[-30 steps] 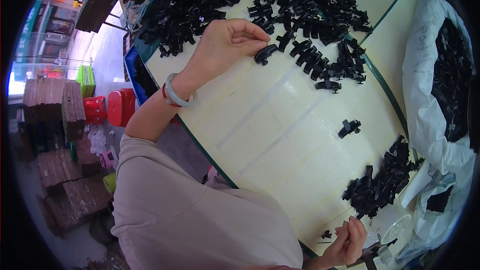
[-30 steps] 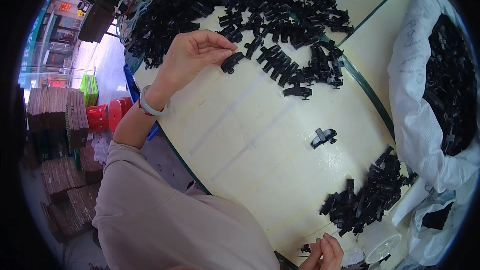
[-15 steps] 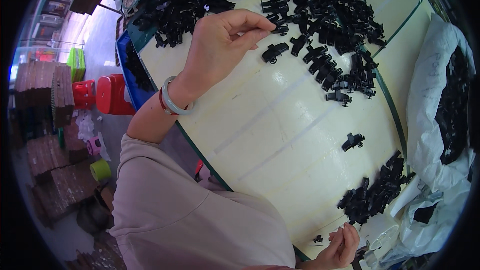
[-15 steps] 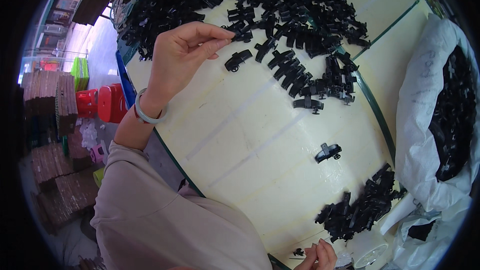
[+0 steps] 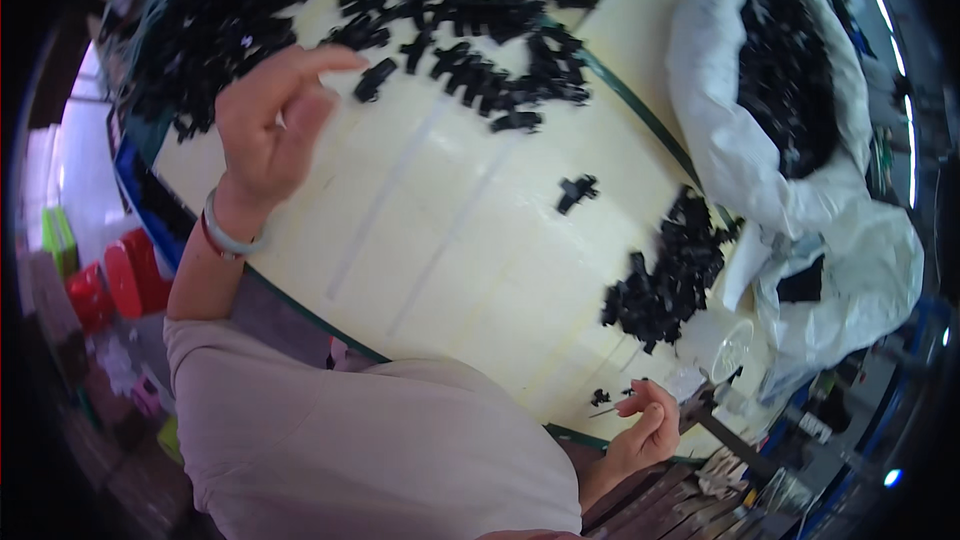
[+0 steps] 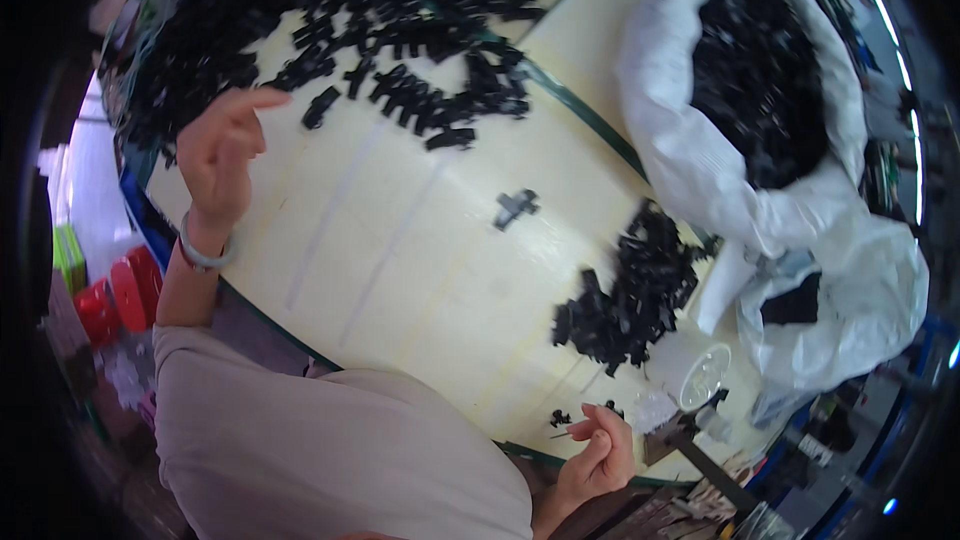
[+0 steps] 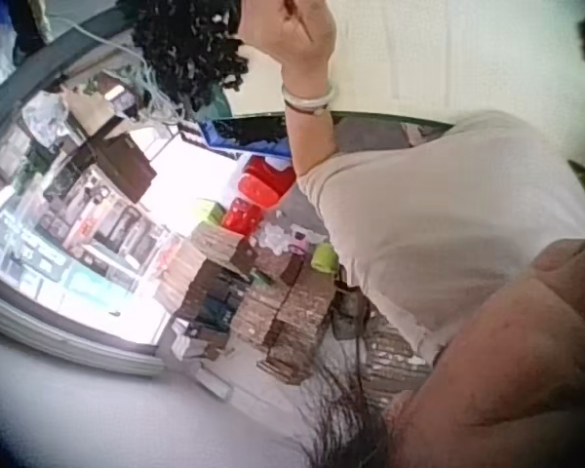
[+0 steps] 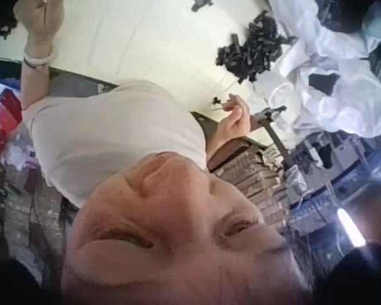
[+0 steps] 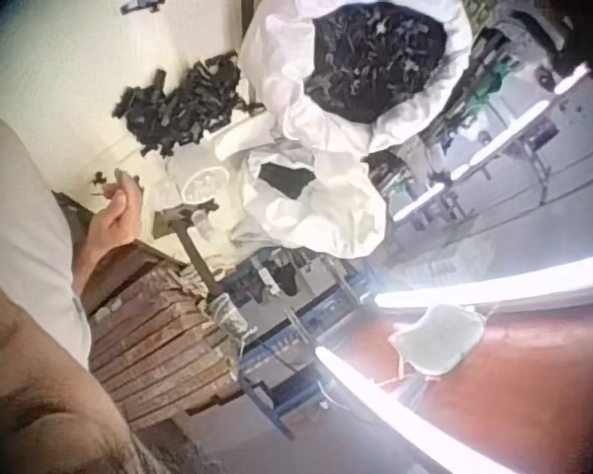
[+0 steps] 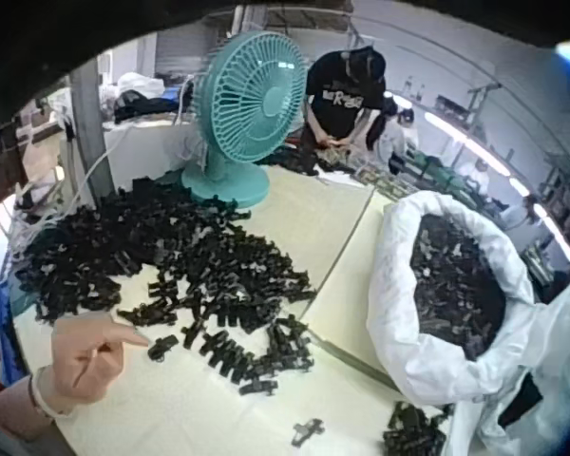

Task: Manually assembling small black plastic components by inserting pins into frames.

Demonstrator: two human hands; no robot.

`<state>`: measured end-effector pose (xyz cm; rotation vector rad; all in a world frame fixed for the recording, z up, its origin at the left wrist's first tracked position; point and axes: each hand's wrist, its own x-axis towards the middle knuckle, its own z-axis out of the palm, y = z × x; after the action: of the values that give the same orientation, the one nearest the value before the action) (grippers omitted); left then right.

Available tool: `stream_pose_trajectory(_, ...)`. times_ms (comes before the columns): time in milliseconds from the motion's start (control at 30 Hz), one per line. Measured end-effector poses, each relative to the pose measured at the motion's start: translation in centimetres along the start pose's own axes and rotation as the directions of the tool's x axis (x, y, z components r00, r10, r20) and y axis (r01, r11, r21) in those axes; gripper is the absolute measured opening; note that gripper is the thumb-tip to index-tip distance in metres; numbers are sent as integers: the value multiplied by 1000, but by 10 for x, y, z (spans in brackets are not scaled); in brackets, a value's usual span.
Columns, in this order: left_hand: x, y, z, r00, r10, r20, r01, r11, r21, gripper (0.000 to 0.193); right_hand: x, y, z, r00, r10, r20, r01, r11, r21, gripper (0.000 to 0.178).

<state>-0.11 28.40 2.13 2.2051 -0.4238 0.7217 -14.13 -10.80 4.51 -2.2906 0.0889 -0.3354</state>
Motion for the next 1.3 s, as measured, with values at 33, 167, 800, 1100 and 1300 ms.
stream_pose_trajectory(33,10,12,8,991,67,119,-74,996,57,16,-4,0,0,999,25,-28,-25,1000,-2,21)
stream_pose_trajectory(167,35,50,60,914,192,358,-189,981,-45,32,-13,3,-3,991,106,-86,-106,994,3,9)
stream_pose_trajectory(800,61,62,141,789,423,445,-591,721,362,41,-47,36,-11,960,76,-271,-82,997,-12,18)
stream_pose_trajectory(1100,32,133,171,583,601,547,-463,799,-384,34,-60,23,-9,983,135,-121,-145,987,-72,24)
stream_pose_trajectory(1300,25,126,180,548,617,565,-403,786,-469,31,-56,27,4,993,29,-112,-40,995,-93,19)
